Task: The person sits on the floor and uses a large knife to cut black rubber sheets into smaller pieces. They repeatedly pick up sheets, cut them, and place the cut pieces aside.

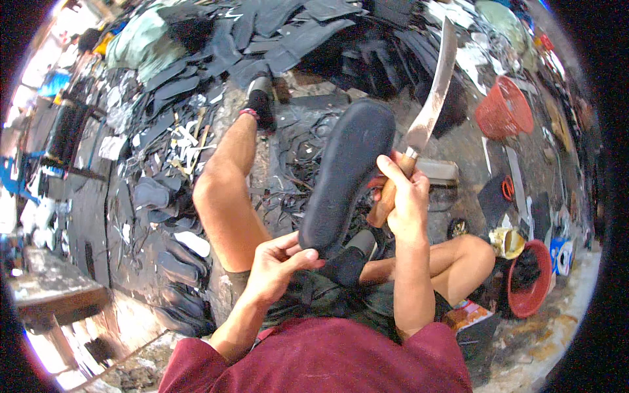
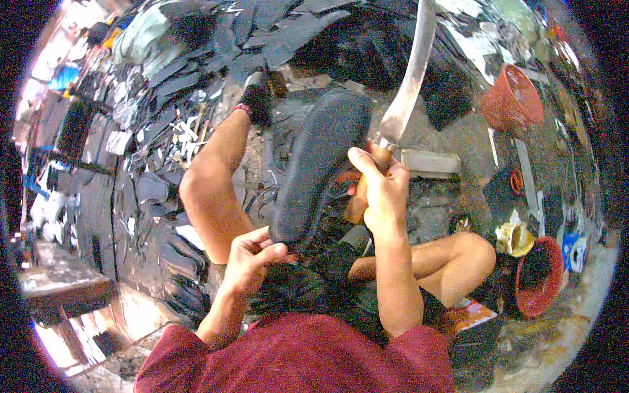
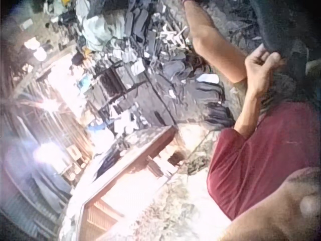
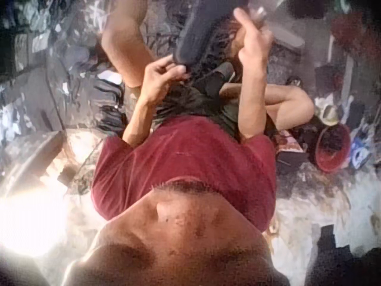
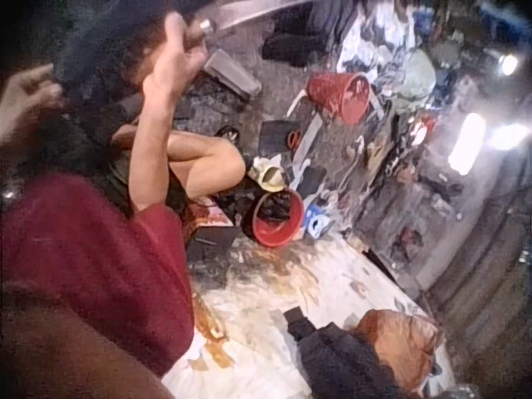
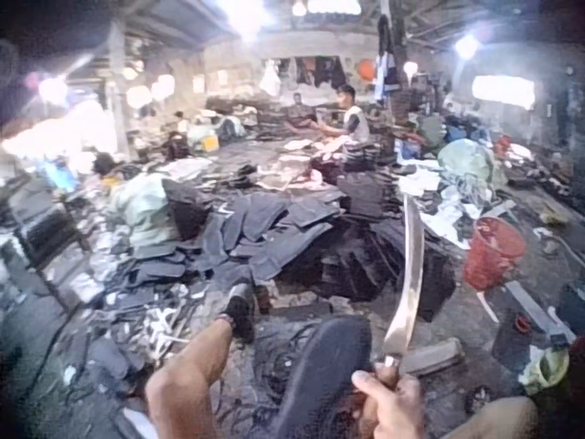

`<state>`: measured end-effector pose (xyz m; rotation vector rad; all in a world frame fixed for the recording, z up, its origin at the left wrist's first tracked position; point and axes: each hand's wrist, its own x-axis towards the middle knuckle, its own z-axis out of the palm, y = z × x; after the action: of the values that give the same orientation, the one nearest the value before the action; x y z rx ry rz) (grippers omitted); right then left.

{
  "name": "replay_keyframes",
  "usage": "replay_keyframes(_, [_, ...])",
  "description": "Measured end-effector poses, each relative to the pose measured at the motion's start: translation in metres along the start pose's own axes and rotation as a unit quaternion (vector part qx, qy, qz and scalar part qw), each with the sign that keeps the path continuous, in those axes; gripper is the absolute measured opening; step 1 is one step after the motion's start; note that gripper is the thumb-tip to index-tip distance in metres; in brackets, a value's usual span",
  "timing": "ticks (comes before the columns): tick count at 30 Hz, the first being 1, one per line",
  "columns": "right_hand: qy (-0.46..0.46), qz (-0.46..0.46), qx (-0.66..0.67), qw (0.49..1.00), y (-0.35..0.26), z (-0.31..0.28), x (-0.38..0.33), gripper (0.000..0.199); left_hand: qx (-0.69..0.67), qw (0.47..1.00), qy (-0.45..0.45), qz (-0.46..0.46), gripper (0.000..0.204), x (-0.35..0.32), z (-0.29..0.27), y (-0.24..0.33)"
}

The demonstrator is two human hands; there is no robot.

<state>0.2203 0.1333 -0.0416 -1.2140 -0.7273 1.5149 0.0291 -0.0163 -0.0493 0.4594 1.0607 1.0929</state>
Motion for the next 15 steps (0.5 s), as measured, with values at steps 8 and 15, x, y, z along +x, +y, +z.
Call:
replay_keyframes(8, [0.041, 0.010, -0.052, 0.998, -0.003, -0.043, -0.019, 0.040, -0.149, 0.924, 0.243, 0.254, 0.021, -0.002, -0.089, 0.046])
replay_keyframes(15, [0.210, -0.119, -0.229, 0.943, -0.088, -0.147, -0.033, 0.050, -0.346, 0.701, 0.488, 0.387, 0.076, 0.073, -0.361, 0.055])
